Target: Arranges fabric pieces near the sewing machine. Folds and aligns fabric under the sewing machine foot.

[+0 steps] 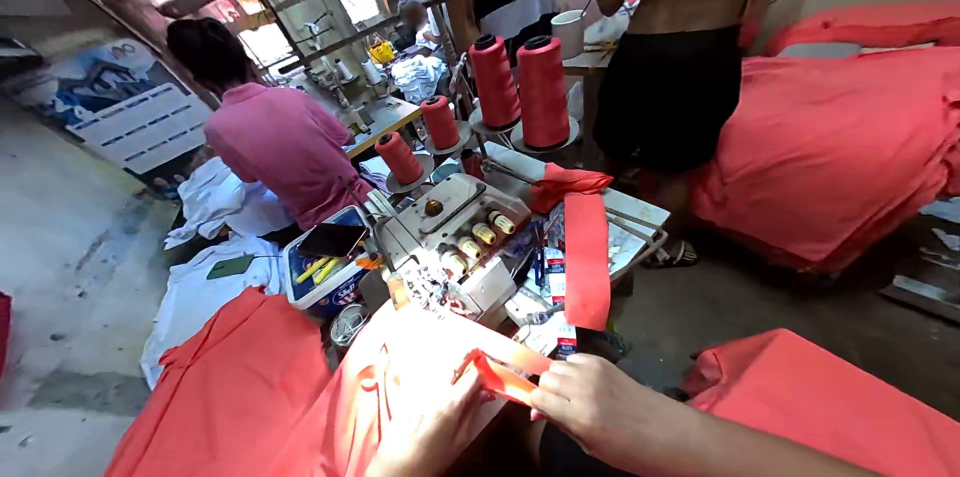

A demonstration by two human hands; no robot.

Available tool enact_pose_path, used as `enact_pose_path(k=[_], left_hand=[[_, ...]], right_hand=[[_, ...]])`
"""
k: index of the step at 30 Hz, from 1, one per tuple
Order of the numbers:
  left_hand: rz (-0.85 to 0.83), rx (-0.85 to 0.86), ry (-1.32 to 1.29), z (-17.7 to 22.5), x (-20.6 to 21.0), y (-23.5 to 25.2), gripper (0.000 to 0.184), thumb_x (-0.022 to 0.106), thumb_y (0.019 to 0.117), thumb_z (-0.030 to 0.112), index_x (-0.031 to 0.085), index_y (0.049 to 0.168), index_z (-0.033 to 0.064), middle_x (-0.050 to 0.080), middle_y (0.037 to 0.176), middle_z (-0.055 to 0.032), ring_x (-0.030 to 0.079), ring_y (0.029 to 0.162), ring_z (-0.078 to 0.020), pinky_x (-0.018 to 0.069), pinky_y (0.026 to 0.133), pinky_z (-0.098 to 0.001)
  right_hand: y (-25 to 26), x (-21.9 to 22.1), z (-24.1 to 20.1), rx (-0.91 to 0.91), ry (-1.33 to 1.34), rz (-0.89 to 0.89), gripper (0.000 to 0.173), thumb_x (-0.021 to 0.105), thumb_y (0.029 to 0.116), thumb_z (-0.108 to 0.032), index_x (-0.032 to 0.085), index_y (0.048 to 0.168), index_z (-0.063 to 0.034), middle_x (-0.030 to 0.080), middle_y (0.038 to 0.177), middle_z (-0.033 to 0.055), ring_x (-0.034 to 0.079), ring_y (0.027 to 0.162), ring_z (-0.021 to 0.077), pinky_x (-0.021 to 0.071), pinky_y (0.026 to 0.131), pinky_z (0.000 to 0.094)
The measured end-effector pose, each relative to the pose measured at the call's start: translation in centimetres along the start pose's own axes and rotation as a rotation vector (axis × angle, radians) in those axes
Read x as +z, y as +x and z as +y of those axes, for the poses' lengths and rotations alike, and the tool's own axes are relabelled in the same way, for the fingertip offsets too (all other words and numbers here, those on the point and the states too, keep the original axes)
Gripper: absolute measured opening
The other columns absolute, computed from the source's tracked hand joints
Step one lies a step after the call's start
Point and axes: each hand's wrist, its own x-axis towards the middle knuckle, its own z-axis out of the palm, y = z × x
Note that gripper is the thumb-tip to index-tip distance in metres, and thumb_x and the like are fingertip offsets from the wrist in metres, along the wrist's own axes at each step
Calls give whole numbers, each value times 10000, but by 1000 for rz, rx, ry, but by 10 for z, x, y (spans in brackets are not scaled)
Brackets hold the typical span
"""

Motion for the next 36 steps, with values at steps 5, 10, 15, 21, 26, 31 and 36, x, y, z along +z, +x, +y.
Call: enact_pose_path(k=[5, 10, 15, 21, 26, 31, 36], left_hand=[[36, -37, -23, 7, 0, 9, 162, 637, 925, 192, 744, 855, 92, 759, 1087, -130, 762, 845, -216, 609, 687, -332], [-155, 36, -80, -1, -6, 19, 144, 639, 931, 172, 727, 862, 80, 749, 1047, -95, 730, 781, -225, 592, 662, -400], [37, 106, 44, -8, 0, 10, 223, 576, 967, 244, 701, 814, 142, 732, 862, -4, 721, 856, -161, 580, 749, -316], [-84, -133, -121, 22, -17, -3, 240, 573, 978, 183, 779, 988, 60, 719, 822, -101, 715, 727, -259, 591, 663, -415], [-295, -61, -238, 47, -85, -12, 373, 486, 1036, 248, 660, 766, 58, 656, 722, -94, 677, 689, -242, 547, 603, -393], [-615, -422, 45, 56, -128, -25, 209, 549, 1005, 125, 706, 950, -2, 664, 740, -180, 702, 704, -393, 549, 599, -565], [-537, -525, 127, 49, -135, -29, 245, 595, 991, 200, 677, 875, 0, 625, 667, -167, 672, 626, -386, 516, 549, -563]], right_hand=[[-2, -3, 2, 0, -10, 1, 215, 543, 1007, -156, 664, 838, -101, 564, 662, 11, 574, 593, 162, 460, 520, 268], [-5, -2, 1, 10, -2, -48, 160, 581, 964, -124, 675, 838, -98, 581, 680, 17, 581, 594, 169, 458, 511, 281], [-5, 0, 1, 43, 1, -10, 130, 578, 971, -110, 684, 901, -83, 584, 677, 21, 596, 600, 167, 482, 530, 271], [5, 7, -6, 45, 96, 33, 121, 596, 907, -35, 715, 908, -54, 615, 667, 47, 626, 606, 191, 524, 572, 296], [42, 23, -28, 65, 664, 200, 178, 557, 992, -76, 710, 928, -12, 683, 812, 109, 669, 822, 200, 541, 795, 292], [71, 104, -44, 676, 812, 230, 225, 576, 966, -61, 734, 966, 100, 725, 974, 223, 701, 968, 256, 539, 914, 345], [71, 113, -50, 652, 730, 636, 182, 562, 956, -64, 682, 998, 66, 691, 1003, 167, 673, 992, 166, 554, 900, 282]])
